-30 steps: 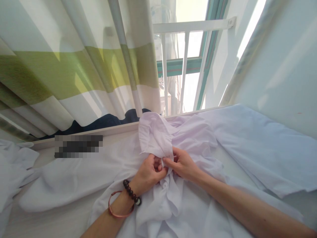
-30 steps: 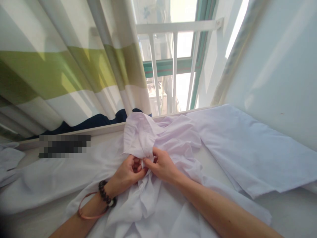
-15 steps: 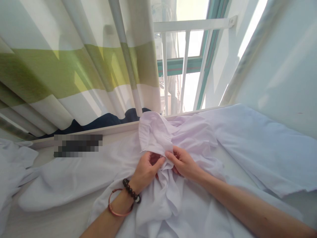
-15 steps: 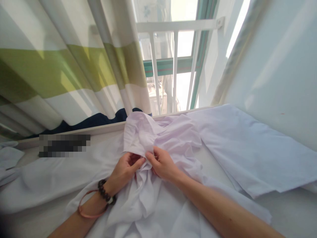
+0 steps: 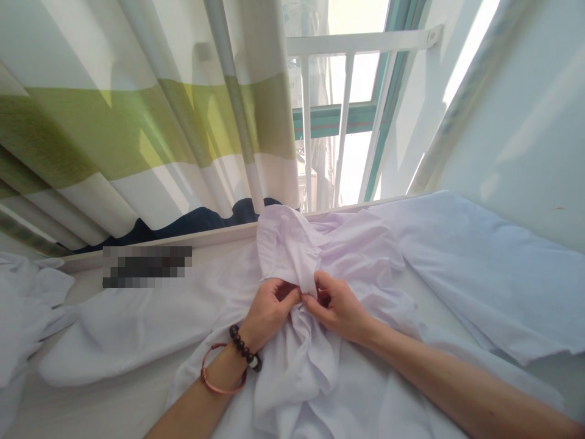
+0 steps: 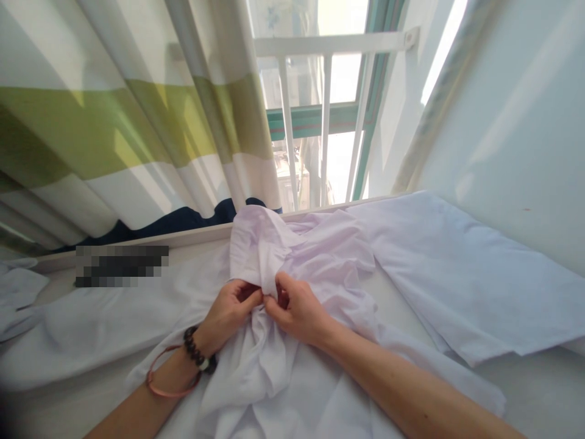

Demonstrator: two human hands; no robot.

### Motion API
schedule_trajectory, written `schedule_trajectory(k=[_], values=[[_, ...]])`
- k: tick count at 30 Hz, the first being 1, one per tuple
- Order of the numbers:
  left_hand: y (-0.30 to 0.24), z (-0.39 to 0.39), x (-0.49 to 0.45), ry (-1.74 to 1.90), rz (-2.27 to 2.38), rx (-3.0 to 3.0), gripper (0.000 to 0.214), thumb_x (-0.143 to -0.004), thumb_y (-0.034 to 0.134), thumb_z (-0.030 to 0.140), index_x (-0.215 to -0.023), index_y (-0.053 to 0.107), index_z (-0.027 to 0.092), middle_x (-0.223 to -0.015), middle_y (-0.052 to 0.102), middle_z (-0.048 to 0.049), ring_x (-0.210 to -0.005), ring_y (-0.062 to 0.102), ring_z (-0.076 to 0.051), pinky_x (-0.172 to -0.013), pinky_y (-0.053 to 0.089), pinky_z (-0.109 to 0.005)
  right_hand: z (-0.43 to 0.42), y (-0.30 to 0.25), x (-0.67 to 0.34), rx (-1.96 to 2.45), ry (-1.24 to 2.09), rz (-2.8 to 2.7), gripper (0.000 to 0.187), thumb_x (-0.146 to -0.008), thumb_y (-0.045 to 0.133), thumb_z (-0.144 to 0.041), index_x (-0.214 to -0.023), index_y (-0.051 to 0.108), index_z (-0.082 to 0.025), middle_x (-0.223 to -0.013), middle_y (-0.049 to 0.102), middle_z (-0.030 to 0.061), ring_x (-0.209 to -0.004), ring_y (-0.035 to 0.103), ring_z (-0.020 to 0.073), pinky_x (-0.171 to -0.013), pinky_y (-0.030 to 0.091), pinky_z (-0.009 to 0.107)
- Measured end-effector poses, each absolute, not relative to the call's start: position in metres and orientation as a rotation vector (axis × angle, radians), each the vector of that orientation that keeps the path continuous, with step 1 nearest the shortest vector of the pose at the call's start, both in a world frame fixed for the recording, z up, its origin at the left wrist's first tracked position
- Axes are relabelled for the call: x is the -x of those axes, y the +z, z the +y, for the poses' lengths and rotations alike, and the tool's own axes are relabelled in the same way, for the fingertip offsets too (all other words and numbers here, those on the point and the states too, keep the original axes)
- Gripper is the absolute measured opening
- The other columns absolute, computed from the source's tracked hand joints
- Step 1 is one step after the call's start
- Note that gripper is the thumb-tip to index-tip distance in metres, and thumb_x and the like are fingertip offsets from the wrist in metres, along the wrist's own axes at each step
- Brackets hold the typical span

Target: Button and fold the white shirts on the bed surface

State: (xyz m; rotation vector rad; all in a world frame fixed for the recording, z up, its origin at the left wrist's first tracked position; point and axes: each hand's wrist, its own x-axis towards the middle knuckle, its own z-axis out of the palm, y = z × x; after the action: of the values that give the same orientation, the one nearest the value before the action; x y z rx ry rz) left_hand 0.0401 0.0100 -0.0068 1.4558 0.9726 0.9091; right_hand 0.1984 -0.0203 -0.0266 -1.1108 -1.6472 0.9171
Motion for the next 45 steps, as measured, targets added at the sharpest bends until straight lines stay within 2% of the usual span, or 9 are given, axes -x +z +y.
schedule_trajectory(k=[4,9,17,23,26,31,36,45], values=[[-0.0053,0.0095,-0.0401,0.901,0.953,-1.392,0.024,-0.069,0.076,0.032,-0.083,0.073,0.013,-0.081,0.077,-0.0073,-0.080,0.071,-0.024,-0.078,0.054,-0.032,-0.0203,-0.0288,-0.1972,1.152,0.915,-1.618,0.008,-0.078,0.056,-0.021,-0.079,0.048,-0.022,-0.059,0.047,-0.0075,-0.051,0.042,0.0085,-0.049,0.033,0.022],[-0.0045,0.0099,-0.0387,0.906,0.955,-1.406,0.020,-0.072,0.075,0.033,-0.078,0.072,0.014,-0.076,0.076,-0.0055,-0.071,0.070,-0.020,-0.074,0.055,-0.029,-0.0186,-0.0285,-0.1978,1.175,0.891,-1.522,0.005,-0.080,0.054,-0.021,-0.083,0.050,-0.021,-0.062,0.048,-0.0069,-0.051,0.041,0.0087,-0.049,0.033,0.022],[-0.0006,0.0084,-0.0368,0.799,0.851,-1.386,0.029,-0.070,0.079,0.036,-0.090,0.075,0.015,-0.087,0.077,-0.0073,-0.080,0.071,-0.021,-0.075,0.055,-0.029,-0.0160,-0.0253,-0.1984,1.171,0.962,-1.427,0.008,-0.080,0.054,-0.026,-0.084,0.049,-0.021,-0.068,0.053,-0.0055,-0.052,0.042,0.0088,-0.049,0.035,0.022],[0.0014,0.0086,-0.0359,0.743,0.827,-1.393,0.024,-0.071,0.079,0.033,-0.087,0.075,0.015,-0.083,0.077,-0.0064,-0.077,0.070,-0.020,-0.075,0.054,-0.029,-0.0150,-0.0252,-0.2010,1.195,0.920,-1.466,0.011,-0.077,0.052,-0.023,-0.076,0.041,-0.023,-0.065,0.047,-0.0071,-0.052,0.040,0.0085,-0.047,0.031,0.022],[-0.0007,0.0089,-0.0369,0.753,0.851,-1.412,0.020,-0.072,0.076,0.032,-0.081,0.074,0.014,-0.076,0.075,-0.0049,-0.073,0.068,-0.018,-0.068,0.053,-0.025,-0.0156,-0.0251,-0.2019,1.242,0.845,-1.537,0.018,-0.077,0.051,-0.022,-0.072,0.035,-0.024,-0.058,0.041,-0.0086,-0.049,0.036,0.0084,-0.047,0.028,0.022],[-0.0004,0.0081,-0.0395,0.861,0.992,-1.476,0.017,-0.069,0.072,0.031,-0.063,0.067,0.015,-0.059,0.067,-0.0006,-0.057,0.060,-0.014,-0.055,0.047,-0.023,-0.0199,-0.0218,-0.2002,1.225,0.727,-1.702,0.020,-0.078,0.051,-0.020,-0.070,0.033,-0.024,-0.054,0.036,-0.0092,-0.048,0.035,0.0091,-0.049,0.027,0.023],[-0.0010,0.0088,-0.0395,0.926,1.092,-1.425,0.021,-0.066,0.075,0.034,-0.063,0.067,0.015,-0.058,0.067,-0.0002,-0.055,0.058,-0.013,-0.053,0.045,-0.022,-0.0221,-0.0215,-0.2004,1.187,0.757,-1.696,0.017,-0.079,0.052,-0.020,-0.072,0.037,-0.024,-0.056,0.040,-0.0084,-0.050,0.037,0.0090,-0.049,0.029,0.023],[-0.0002,0.0086,-0.0365,0.853,1.042,-1.244,0.031,-0.065,0.080,0.041,-0.073,0.074,0.011,-0.068,0.073,-0.0047,-0.060,0.061,-0.012,-0.058,0.046,-0.020,-0.0223,-0.0218,-0.2003,1.149,0.714,-1.720,0.027,-0.081,0.058,-0.026,-0.068,0.035,-0.023,-0.053,0.039,-0.0091,-0.048,0.034,0.0078,-0.047,0.027,0.022]])
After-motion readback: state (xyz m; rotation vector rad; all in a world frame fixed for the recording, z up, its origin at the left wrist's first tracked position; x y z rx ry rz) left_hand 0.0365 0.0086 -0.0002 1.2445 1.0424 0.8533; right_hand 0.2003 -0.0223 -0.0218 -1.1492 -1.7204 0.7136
